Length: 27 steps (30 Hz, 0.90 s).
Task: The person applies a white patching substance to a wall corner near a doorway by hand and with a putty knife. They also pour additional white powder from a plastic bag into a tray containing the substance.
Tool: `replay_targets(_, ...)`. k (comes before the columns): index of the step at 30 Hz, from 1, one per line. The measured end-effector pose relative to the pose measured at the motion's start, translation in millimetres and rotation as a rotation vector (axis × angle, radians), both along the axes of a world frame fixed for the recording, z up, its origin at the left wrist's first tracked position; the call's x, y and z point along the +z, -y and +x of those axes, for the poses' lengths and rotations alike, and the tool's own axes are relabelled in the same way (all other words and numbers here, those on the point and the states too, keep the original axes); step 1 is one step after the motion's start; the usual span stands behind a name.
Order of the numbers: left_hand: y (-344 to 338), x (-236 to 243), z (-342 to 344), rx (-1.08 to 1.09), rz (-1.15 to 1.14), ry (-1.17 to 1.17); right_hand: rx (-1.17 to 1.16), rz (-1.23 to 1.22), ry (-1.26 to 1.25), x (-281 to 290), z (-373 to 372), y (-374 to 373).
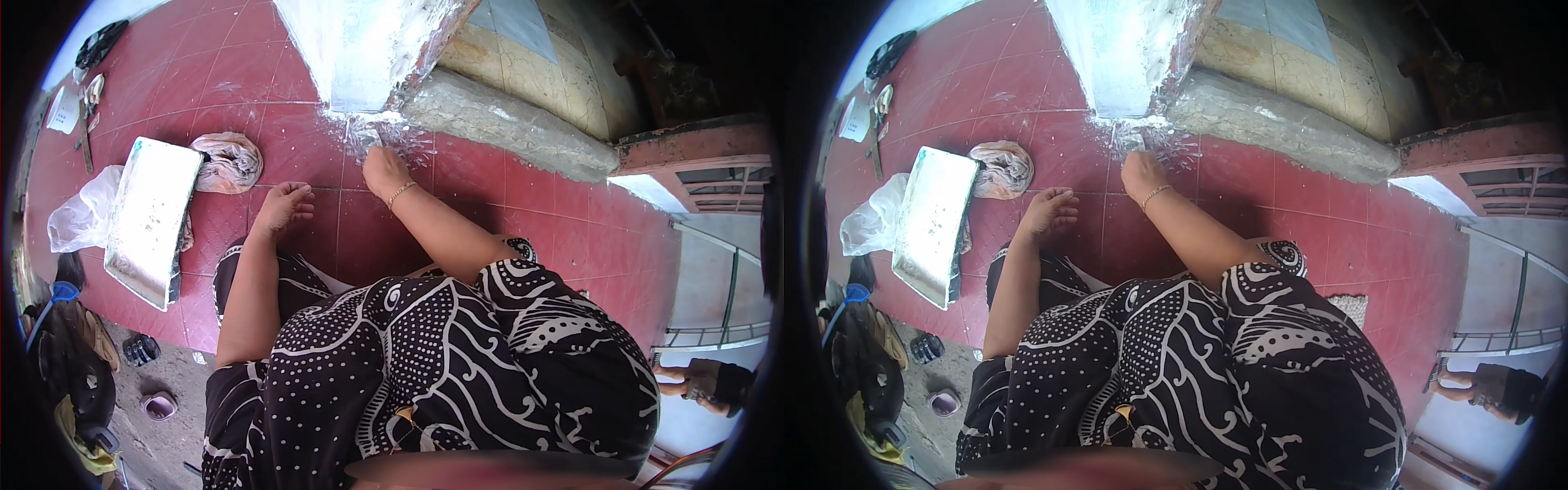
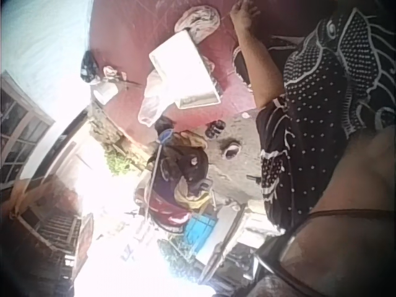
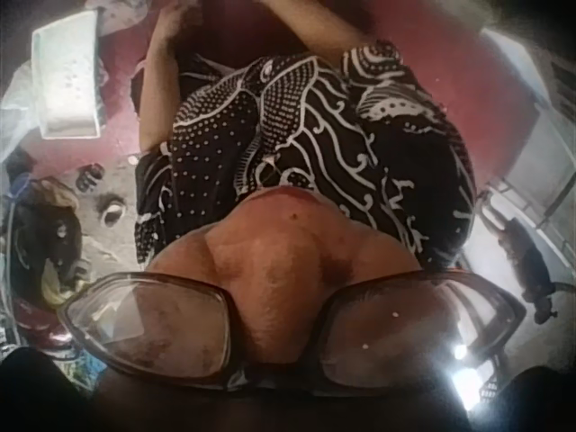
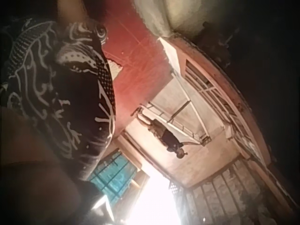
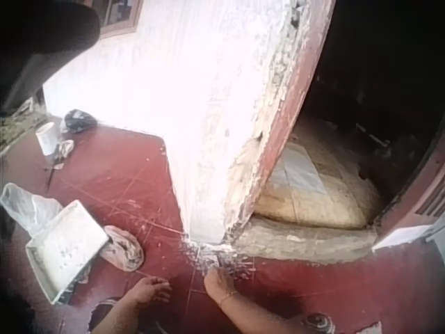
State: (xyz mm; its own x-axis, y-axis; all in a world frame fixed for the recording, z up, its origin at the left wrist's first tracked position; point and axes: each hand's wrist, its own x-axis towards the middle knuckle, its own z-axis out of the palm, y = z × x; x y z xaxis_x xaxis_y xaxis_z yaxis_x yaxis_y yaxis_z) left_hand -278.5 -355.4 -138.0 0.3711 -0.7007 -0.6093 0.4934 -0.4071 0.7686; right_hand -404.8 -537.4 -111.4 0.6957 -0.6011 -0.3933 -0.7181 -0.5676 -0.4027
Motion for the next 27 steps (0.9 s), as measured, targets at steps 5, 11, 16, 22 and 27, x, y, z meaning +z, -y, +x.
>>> replay_targets(5,7.2,2.3,-0.6,0.013,0.002,-0.007,0.002,-0.119,0.0,-21.3,-32.8,-43.3)
replay_targets(11,6.6,4.5,-2.6,-0.007,0.001,-0.036,-0.062,-0.125,0.106,-20.4,15.2,5.5)
replay_targets(16,3.6,6.4,-2.2,0.072,0.015,-0.037,-0.114,-0.066,0.03,-25.9,-19.0,-30.1)
replay_targets(22,8.1,2.7,-8.0,-0.043,-0.005,-0.067,-0.241,-0.03,0.19,-26.4,-4.5,30.9)
replay_targets(27,4.8,5.5,0.7,0.062,-0.004,-0.054,-0.03,-0.178,-0.044,-6.8,-69.0,41.2)
